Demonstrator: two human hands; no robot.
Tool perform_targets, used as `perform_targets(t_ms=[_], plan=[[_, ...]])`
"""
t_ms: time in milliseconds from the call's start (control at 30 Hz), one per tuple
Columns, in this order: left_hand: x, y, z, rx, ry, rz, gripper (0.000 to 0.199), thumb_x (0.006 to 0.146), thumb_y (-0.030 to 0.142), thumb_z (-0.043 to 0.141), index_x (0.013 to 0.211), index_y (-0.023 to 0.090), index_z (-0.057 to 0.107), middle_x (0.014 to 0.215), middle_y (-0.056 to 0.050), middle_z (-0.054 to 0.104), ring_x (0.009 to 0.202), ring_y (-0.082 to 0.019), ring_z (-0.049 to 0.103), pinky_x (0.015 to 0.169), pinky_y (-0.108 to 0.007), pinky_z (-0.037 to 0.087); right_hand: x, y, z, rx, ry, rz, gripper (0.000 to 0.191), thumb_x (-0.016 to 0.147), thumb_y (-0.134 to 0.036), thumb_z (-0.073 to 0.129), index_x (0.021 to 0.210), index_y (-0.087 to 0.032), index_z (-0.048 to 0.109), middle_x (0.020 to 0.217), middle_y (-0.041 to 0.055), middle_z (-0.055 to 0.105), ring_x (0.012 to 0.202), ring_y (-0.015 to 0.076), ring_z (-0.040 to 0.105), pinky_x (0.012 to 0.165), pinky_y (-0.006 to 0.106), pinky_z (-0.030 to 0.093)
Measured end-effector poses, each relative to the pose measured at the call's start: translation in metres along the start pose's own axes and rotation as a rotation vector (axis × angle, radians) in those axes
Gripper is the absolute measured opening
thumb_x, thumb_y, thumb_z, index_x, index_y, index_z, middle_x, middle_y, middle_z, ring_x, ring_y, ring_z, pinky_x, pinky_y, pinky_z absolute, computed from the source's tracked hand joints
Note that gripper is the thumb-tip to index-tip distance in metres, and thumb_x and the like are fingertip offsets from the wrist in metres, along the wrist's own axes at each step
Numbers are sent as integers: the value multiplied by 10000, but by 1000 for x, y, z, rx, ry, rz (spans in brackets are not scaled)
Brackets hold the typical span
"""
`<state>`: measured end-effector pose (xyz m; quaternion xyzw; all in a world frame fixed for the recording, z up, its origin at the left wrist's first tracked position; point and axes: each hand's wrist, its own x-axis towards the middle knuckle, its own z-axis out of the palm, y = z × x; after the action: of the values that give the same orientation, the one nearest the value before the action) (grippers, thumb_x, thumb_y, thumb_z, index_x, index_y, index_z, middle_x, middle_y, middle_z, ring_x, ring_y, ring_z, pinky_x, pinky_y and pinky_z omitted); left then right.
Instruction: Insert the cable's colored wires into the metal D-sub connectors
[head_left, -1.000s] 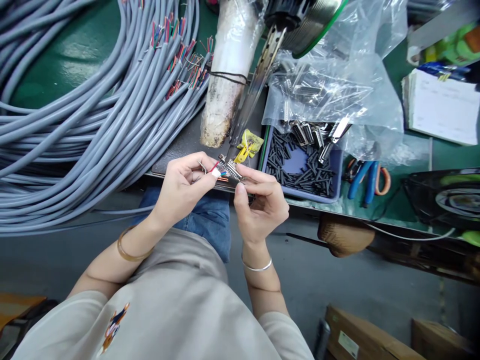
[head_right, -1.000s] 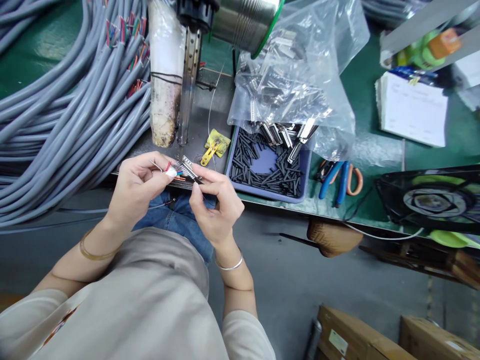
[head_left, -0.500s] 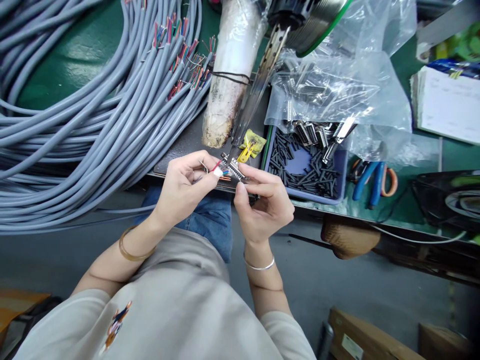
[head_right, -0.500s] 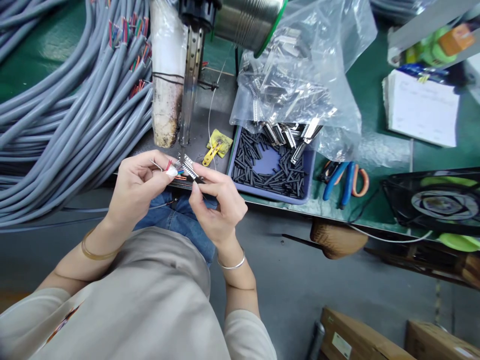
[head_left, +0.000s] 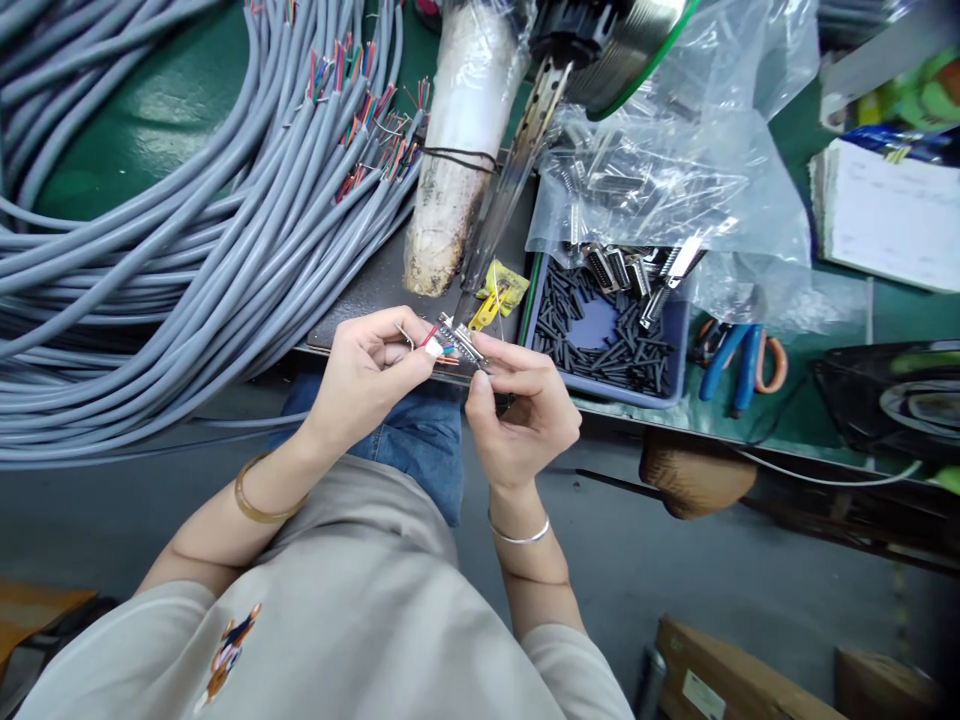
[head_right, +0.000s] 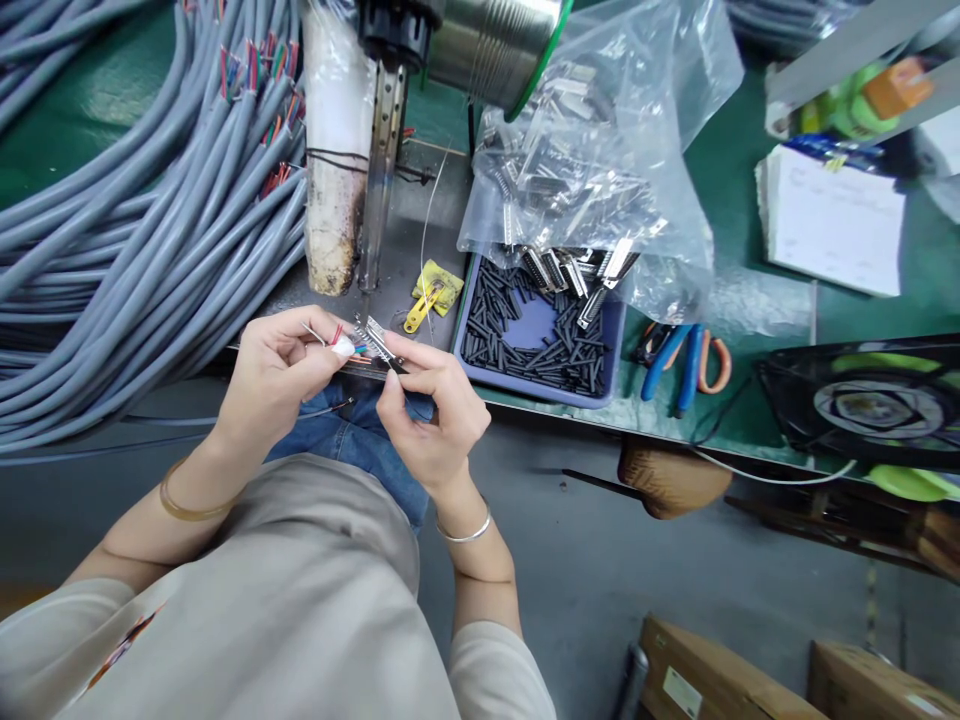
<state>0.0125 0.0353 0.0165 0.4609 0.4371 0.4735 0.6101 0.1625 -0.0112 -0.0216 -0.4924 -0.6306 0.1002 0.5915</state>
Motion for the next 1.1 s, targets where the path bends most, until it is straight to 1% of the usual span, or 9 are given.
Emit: perform_targets(t_ms=[67, 100, 233, 333, 500, 667, 833, 933, 1100], plan=[[-1, 0, 0, 0, 6, 2, 153, 701, 183, 743, 623, 173, 612, 692, -2, 696, 408, -18, 354, 364, -162, 269, 1, -1, 1, 39, 1, 41, 147, 896, -115, 693, 871, -238, 617, 1128, 59, 805, 998, 207, 798, 826, 360, 692], [-1, 0, 0, 5, 13, 13, 154, 708, 184, 743, 626, 173, 612, 692, -2, 696, 416, -24, 379, 374, -162, 293, 1, -2, 1, 43, 2, 40, 148, 895, -113, 695, 870, -237, 618, 1127, 57, 805, 1001, 206, 797, 830, 357, 690], [-2, -1, 3, 43, 53, 100, 138, 757, 185, 718, 659, 177, 621, 696, -9, 710, 580, -95, 608, 531, -181, 487, 2, -2, 3, -17, -1, -22, 150, 896, -109, 698, 880, -238, 624, 1123, 48, 807, 970, 199, 799, 786, 343, 682], [-2, -1, 5, 76, 67, 130, 141, 768, 193, 697, 661, 182, 606, 714, -10, 715, 664, -126, 673, 619, -209, 550, 3, -1, 3, -68, 5, -66, 156, 895, -107, 701, 888, -244, 627, 1115, 42, 811, 954, 206, 802, 786, 358, 678], [-2, -1, 7, 93, 65, 152, 138, 767, 177, 682, 660, 182, 595, 718, -2, 695, 647, -108, 639, 591, -189, 521, 4, 2, 4, -96, 20, -112, 177, 881, -94, 721, 911, -248, 640, 1106, 32, 816, 956, 199, 802, 807, 347, 670], [-2, -4, 7, 138, 82, 151, 151, 781, 183, 679, 668, 183, 579, 723, 3, 669, 609, -92, 579, 564, -189, 484, 5, 2, 5, -121, 22, -116, 175, 883, -102, 729, 922, -253, 651, 1095, 27, 819, 935, 202, 804, 789, 348, 670], [-2, -3, 8, 136, 90, 185, 157, 803, 196, 665, 676, 185, 574, 721, 2, 664, 628, -100, 608, 572, -189, 488, 5, 2, 6, -114, 25, -108, 174, 881, -104, 731, 914, -255, 649, 1089, 27, 820, 933, 204, 804, 793, 357, 670], [-4, -4, 8, 162, 88, 201, 172, 808, 167, 656, 669, 185, 558, 713, 9, 645, 601, -82, 561, 546, -181, 447, 5, 2, 6, -125, 35, -115, 176, 878, -104, 735, 913, -252, 647, 1081, 29, 821, 922, 200, 804, 789, 348, 668], [-5, -4, 8, 216, 101, 201, 193, 799, 162, 666, 653, 183, 541, 763, -10, 676, 581, -75, 502, 504, -193, 380, 6, 2, 6, -152, 43, -131, 153, 888, -130, 734, 914, -258, 655, 1073, 20, 821, 909, 205, 806, 771, 350, 672]])
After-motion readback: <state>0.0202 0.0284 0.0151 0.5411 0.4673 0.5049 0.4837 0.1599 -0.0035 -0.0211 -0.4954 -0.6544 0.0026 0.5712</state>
